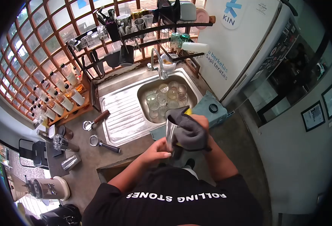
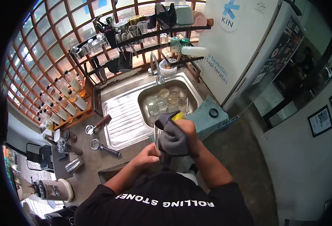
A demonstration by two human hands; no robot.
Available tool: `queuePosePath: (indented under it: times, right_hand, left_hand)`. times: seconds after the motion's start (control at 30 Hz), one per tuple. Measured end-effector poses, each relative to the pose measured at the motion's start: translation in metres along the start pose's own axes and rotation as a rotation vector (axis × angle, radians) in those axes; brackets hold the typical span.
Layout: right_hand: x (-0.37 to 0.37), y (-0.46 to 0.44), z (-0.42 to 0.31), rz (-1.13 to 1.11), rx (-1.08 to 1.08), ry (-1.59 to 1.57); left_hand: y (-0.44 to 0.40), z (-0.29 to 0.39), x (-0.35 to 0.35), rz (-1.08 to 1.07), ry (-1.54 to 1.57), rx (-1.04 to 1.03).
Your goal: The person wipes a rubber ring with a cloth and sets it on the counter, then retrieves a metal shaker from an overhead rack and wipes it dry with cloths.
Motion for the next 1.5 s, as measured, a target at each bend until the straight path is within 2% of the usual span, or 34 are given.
queuePosePath:
  times: [0.03,0.07,0.13,0.23,0.27,0.37,0.47,0.53,0.6,0.7,0.73,0.83,0.87,0.93,0.97,1.0,1.03,1.1,1.13,1.2,1.27,1.33,1.4,1.5]
  right_hand:
    - [0.001,0.001,-0.004,-0.007,0.176,0.128]
    - [-0.004,-0.001,-0.012,0.04,0.142,0.116]
    - [-0.01,0.0,-0.015,0.066,0.127,0.136]
    - [-0.019,0.011,-0.014,0.134,0.124,0.189]
    - [-0.019,0.009,-0.021,0.171,0.11,0.226]
    - [-0.019,0.011,-0.031,0.207,0.087,0.27]
    - [-0.017,0.012,-0.027,0.183,0.101,0.192]
    - [-0.013,0.025,-0.023,0.176,0.029,0.034]
    - [-0.01,0.067,-0.001,-0.029,-0.544,-0.572]
    - [0.005,0.056,-0.034,-0.043,-0.17,-0.14]
    - [0.005,0.051,-0.038,-0.031,-0.085,-0.168]
    - [0.011,0.037,-0.044,0.093,-0.169,-0.352]
    - [0.006,0.047,-0.031,0.225,-0.351,-0.524]
    - [0.004,0.056,-0.006,0.278,-0.407,-0.32]
    - [0.01,0.053,0.006,0.201,-0.262,0.051]
    - [0.011,0.04,0.005,0.18,-0.148,0.235]
    - [0.012,0.027,0.003,0.18,-0.032,0.418]
    - [0.005,-0.01,-0.028,0.28,0.114,0.408]
    - [-0.005,-0.006,-0.012,0.264,0.018,0.318]
    - [-0.024,-0.003,-0.005,0.261,0.012,0.426]
    - [-0.042,-0.006,-0.005,0.287,0.014,0.472]
    - [-0.06,-0.006,-0.013,0.265,0.078,0.51]
    - [-0.067,-0.006,-0.025,0.197,0.16,0.509]
    - [-0.068,0.005,-0.032,0.08,0.231,0.282]
  left_hand:
    - [0.003,0.006,0.001,0.064,-0.183,0.011]
    - [0.006,0.012,-0.012,0.158,-0.323,0.029]
    - [-0.007,0.012,-0.022,0.291,-0.497,-0.278]
    - [-0.009,0.023,-0.028,0.408,-0.556,-0.383]
    - [-0.009,0.027,-0.027,0.368,-0.611,-0.392]
    - [-0.006,0.03,-0.028,0.191,-0.356,-0.171]
    - [-0.001,0.032,-0.026,0.048,-0.244,-0.135]
    - [0.01,0.037,-0.034,-0.086,-0.025,-0.008]
    - [0.014,0.028,-0.034,-0.257,0.163,0.084]
    - [0.009,0.007,-0.06,-0.837,0.691,0.162]
    - [0.003,-0.01,-0.065,-1.122,0.841,0.17]
    - [-0.004,0.004,-0.11,-1.268,1.046,0.172]
    - [-0.019,-0.001,-0.099,-1.462,0.877,0.027]
    - [-0.021,0.001,-0.067,-0.917,0.687,0.16]
    - [-0.018,0.0,-0.044,-0.645,0.588,0.219]
    - [-0.023,-0.005,-0.013,-0.343,0.463,0.026]
    - [-0.025,0.014,-0.015,-0.076,0.224,-0.076]
    - [-0.031,0.017,0.01,0.013,-0.079,-0.228]
    - [-0.031,0.018,0.017,0.098,-0.208,-0.301]
    - [-0.029,0.028,0.003,0.382,-0.37,-0.482]
    - [-0.028,0.024,0.019,0.447,-0.366,-0.498]
    - [-0.023,0.031,0.027,0.485,-0.491,-0.497]
    - [-0.023,0.012,0.051,0.395,-0.324,-0.415]
    - [-0.007,0.023,0.041,-0.039,-0.081,-0.391]
Point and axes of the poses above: each hand's wrist, its own y-axis away from the middle knuckle, its own x-axis out of the back of the hand, z = x × y, the point moved 4 cm from there along -y, towards the middle knuckle, and after that the axes turned 9 degrees about y, right-handed, at the moved point
